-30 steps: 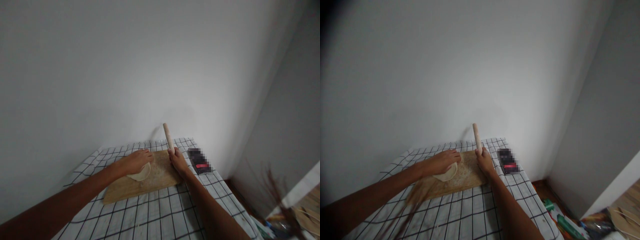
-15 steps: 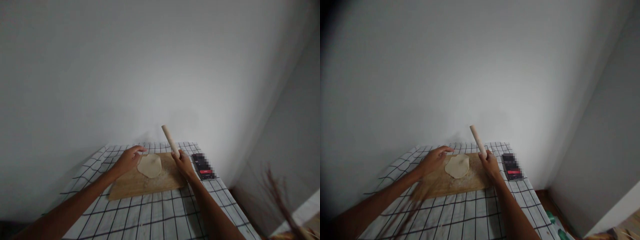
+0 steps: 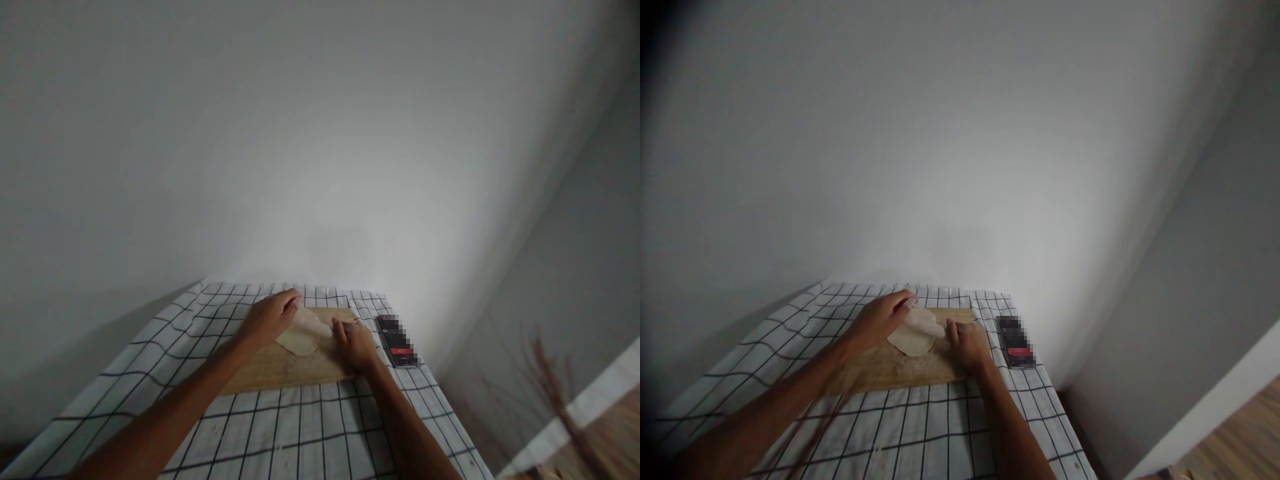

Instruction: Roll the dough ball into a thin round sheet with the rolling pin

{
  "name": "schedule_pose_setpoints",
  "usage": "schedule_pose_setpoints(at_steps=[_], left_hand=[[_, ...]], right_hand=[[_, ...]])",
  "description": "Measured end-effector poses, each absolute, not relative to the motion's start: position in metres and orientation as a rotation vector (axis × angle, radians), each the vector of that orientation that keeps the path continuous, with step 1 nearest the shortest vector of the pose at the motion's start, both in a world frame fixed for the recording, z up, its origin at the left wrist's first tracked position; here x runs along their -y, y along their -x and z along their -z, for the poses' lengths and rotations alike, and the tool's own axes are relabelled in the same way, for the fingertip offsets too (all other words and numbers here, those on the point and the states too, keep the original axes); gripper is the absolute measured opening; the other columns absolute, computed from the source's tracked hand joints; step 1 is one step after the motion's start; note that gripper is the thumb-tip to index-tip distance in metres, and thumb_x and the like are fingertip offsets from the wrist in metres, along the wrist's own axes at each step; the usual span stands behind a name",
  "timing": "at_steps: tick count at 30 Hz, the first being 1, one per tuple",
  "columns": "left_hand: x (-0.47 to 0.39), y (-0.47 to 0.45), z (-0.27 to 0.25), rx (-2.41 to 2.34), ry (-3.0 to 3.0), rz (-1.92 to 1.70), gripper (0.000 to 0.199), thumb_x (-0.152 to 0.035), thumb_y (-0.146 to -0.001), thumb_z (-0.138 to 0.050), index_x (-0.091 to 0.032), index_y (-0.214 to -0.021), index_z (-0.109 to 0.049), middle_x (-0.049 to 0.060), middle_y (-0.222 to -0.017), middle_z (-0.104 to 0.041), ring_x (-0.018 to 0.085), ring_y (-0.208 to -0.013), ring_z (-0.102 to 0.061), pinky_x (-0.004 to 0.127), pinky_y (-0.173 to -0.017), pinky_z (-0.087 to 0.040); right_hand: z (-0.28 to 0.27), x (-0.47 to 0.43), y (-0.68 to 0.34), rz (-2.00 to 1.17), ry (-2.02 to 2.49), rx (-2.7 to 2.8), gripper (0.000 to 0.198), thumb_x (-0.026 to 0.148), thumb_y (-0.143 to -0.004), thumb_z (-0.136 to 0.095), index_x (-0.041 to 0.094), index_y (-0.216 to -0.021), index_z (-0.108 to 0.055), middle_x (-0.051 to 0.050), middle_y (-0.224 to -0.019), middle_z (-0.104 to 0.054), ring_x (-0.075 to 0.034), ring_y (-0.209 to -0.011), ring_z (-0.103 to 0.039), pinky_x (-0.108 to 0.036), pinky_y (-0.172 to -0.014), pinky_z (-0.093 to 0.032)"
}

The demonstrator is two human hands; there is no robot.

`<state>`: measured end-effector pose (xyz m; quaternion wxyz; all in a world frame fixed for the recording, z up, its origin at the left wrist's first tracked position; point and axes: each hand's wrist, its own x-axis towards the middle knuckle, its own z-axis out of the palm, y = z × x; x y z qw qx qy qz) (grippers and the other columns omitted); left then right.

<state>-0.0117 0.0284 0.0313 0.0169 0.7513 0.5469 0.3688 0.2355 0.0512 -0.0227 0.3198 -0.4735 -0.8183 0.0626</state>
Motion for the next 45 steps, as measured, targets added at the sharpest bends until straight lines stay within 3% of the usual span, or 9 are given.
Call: schedule_pose_setpoints(at_steps=[3, 10, 18, 22, 26, 34, 39, 42, 45], left_hand=[[-0.029, 0.011, -0.006, -1.8, -2.237, -1.093, 0.027, -0.038, -0.096, -0.045, -0.024, -0.085, -0.066, 0.002, -0.074, -0.068, 0.019, -0.067, -0.061, 0.029, -0.066, -0.039], [-0.028, 0.008, 0.016, -1.672, -2.139, -1.2, 0.022, -0.035, -0.092, -0.051, -0.024, -0.085, -0.069, 0.004, -0.081, -0.072, 0.02, -0.074, -0.063, 0.029, -0.068, -0.038], [-0.028, 0.004, 0.016, -1.594, -2.127, -1.269, 0.022, -0.036, -0.092, -0.054, -0.024, -0.08, -0.068, 0.004, -0.075, -0.069, 0.02, -0.065, -0.06, 0.032, -0.066, -0.038], [-0.031, 0.005, 0.019, -1.583, -2.204, -1.291, 0.019, -0.028, -0.094, -0.05, -0.023, -0.088, -0.068, 0.006, -0.087, -0.071, 0.023, -0.082, -0.064, 0.033, -0.075, -0.044], [-0.036, 0.006, 0.022, -1.624, -2.226, -1.4, 0.025, -0.019, -0.091, -0.05, -0.02, -0.111, -0.065, 0.011, -0.112, -0.069, 0.027, -0.112, -0.06, 0.039, -0.098, -0.044], [-0.042, 0.006, 0.036, -1.918, -2.306, -1.351, 0.029, -0.013, -0.091, -0.048, -0.014, -0.116, -0.062, 0.018, -0.115, -0.066, 0.031, -0.115, -0.057, 0.047, -0.104, -0.041], [-0.037, 0.003, 0.038, -2.013, -2.478, -1.268, 0.025, -0.011, -0.092, -0.047, -0.012, -0.112, -0.063, 0.017, -0.111, -0.066, 0.03, -0.114, -0.058, 0.05, -0.103, -0.043], [-0.035, 0.001, 0.034, -2.038, -2.518, -1.25, 0.024, -0.011, -0.092, -0.048, -0.013, -0.11, -0.064, 0.015, -0.109, -0.067, 0.029, -0.112, -0.059, 0.049, -0.102, -0.044], [-0.036, -0.001, 0.031, -2.001, -2.52, -1.266, 0.025, -0.011, -0.09, -0.05, -0.014, -0.111, -0.064, 0.014, -0.109, -0.068, 0.028, -0.112, -0.059, 0.048, -0.102, -0.045]], right_hand=[[0.027, -0.049, -0.235, -0.014, 1.312, 2.201, 0.06, 0.053, -0.105, -0.03, 0.022, -0.072, -0.069, -0.009, -0.069, -0.071, -0.017, -0.058, -0.057, -0.029, -0.057, -0.026], [0.025, -0.049, -0.235, 0.031, 1.371, 2.184, 0.057, 0.05, -0.106, -0.03, 0.021, -0.072, -0.064, -0.01, -0.076, -0.071, -0.018, -0.066, -0.062, -0.028, -0.06, -0.031], [0.029, -0.054, -0.236, 0.1, 1.488, 2.2, 0.059, 0.049, -0.107, -0.024, 0.022, -0.072, -0.063, -0.014, -0.083, -0.072, -0.022, -0.072, -0.065, -0.031, -0.061, -0.036], [0.021, -0.066, -0.239, 0.151, 1.496, 2.27, 0.061, 0.048, -0.107, -0.023, 0.021, -0.07, -0.064, -0.016, -0.079, -0.072, -0.023, -0.067, -0.064, -0.032, -0.059, -0.036], [-0.007, -0.089, -0.237, 0.272, 1.461, 2.408, 0.063, 0.05, -0.106, -0.026, 0.021, -0.065, -0.064, -0.014, -0.07, -0.07, -0.023, -0.062, -0.063, -0.031, -0.058, -0.035], [-0.023, -0.137, -0.234, 0.177, 1.24, 2.66, 0.059, 0.048, -0.106, -0.033, 0.021, -0.062, -0.062, -0.005, -0.057, -0.062, -0.017, -0.059, -0.058, -0.028, -0.06, -0.035], [-0.006, -0.152, -0.238, 0.104, 1.035, 2.741, 0.052, 0.042, -0.108, -0.025, 0.02, -0.085, -0.067, -0.007, -0.085, -0.069, -0.019, -0.086, -0.061, -0.03, -0.08, -0.044], [-0.001, -0.154, -0.242, 0.078, 0.867, 2.756, 0.048, 0.036, -0.108, -0.023, 0.02, -0.099, -0.067, -0.01, -0.102, -0.071, -0.022, -0.105, -0.059, -0.036, -0.096, -0.044], [0.007, -0.15, -0.246, 0.066, 0.821, 2.688, 0.045, 0.032, -0.108, -0.023, 0.019, -0.113, -0.065, -0.01, -0.115, -0.07, -0.022, -0.114, -0.058, -0.038, -0.102, -0.044]])
